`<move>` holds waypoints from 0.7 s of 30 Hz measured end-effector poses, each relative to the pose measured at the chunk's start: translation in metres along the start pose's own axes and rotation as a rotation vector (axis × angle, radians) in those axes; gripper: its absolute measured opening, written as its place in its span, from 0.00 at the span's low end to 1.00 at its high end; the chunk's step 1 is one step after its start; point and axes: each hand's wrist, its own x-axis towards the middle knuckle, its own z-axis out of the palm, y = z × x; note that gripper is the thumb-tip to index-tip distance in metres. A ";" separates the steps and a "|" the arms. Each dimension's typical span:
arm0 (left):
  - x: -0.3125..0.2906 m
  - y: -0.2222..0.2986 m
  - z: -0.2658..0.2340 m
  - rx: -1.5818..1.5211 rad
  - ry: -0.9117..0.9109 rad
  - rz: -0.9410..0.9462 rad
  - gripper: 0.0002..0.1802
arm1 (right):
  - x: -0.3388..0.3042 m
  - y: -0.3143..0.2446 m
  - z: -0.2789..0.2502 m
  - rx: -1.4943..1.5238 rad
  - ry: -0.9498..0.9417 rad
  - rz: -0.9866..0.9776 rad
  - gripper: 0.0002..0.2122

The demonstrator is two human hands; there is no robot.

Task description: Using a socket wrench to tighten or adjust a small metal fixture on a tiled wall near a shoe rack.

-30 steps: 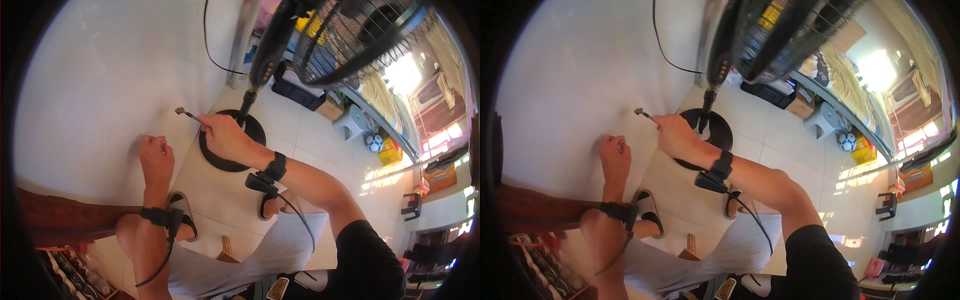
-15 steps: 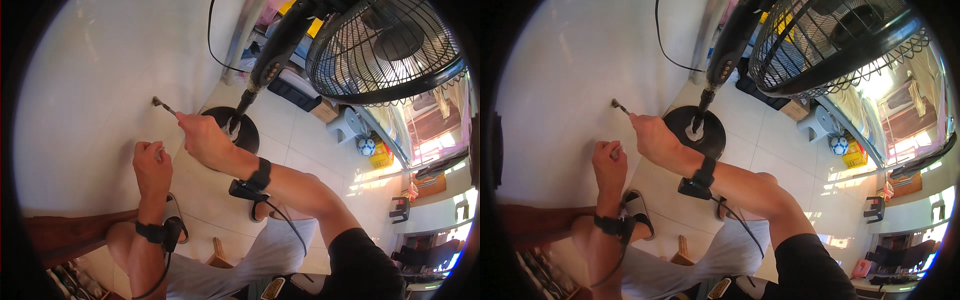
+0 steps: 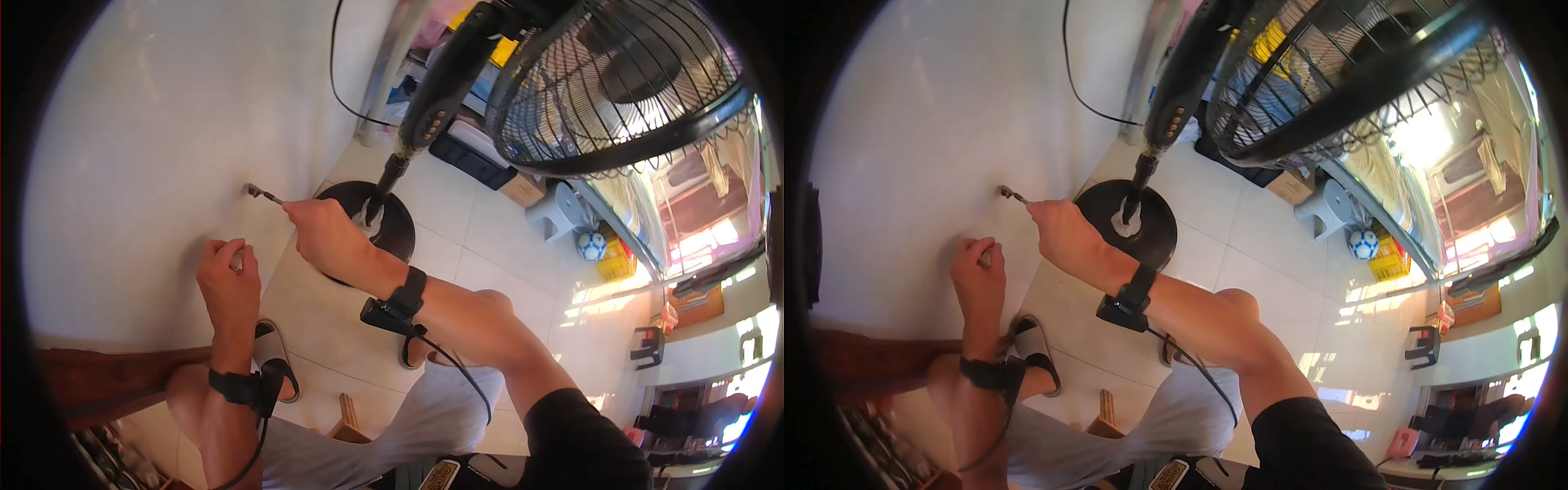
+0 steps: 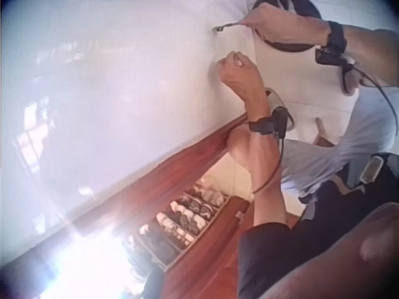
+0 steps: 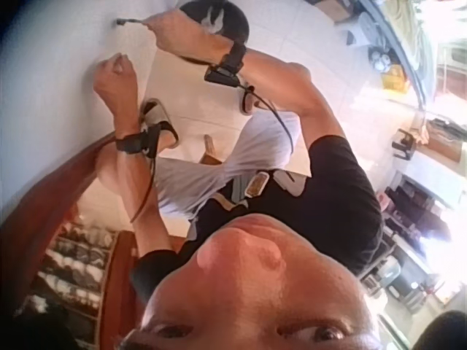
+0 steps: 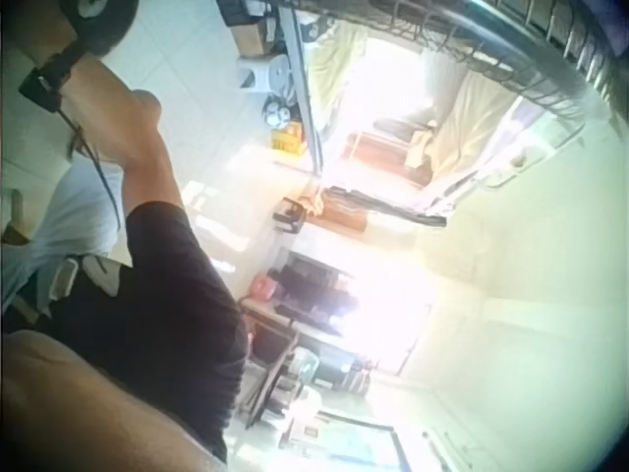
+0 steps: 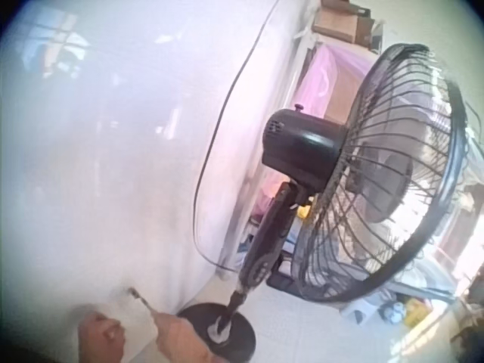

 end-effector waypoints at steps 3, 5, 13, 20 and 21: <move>0.001 0.000 -0.004 0.005 0.051 0.021 0.07 | -0.011 -0.023 0.007 0.162 0.245 -0.304 0.18; 0.002 0.005 -0.003 -0.022 0.089 0.024 0.06 | -0.011 -0.018 0.006 0.196 0.292 -0.342 0.18; 0.019 0.003 -0.017 0.083 0.524 0.406 0.09 | -0.018 -0.025 0.000 0.282 0.272 -0.270 0.16; 0.013 -0.002 -0.014 0.169 0.476 0.373 0.09 | -0.024 -0.009 0.002 0.161 0.348 -0.301 0.14; 0.004 0.000 -0.011 0.112 0.397 0.319 0.09 | -0.026 -0.013 -0.004 0.173 0.353 -0.292 0.15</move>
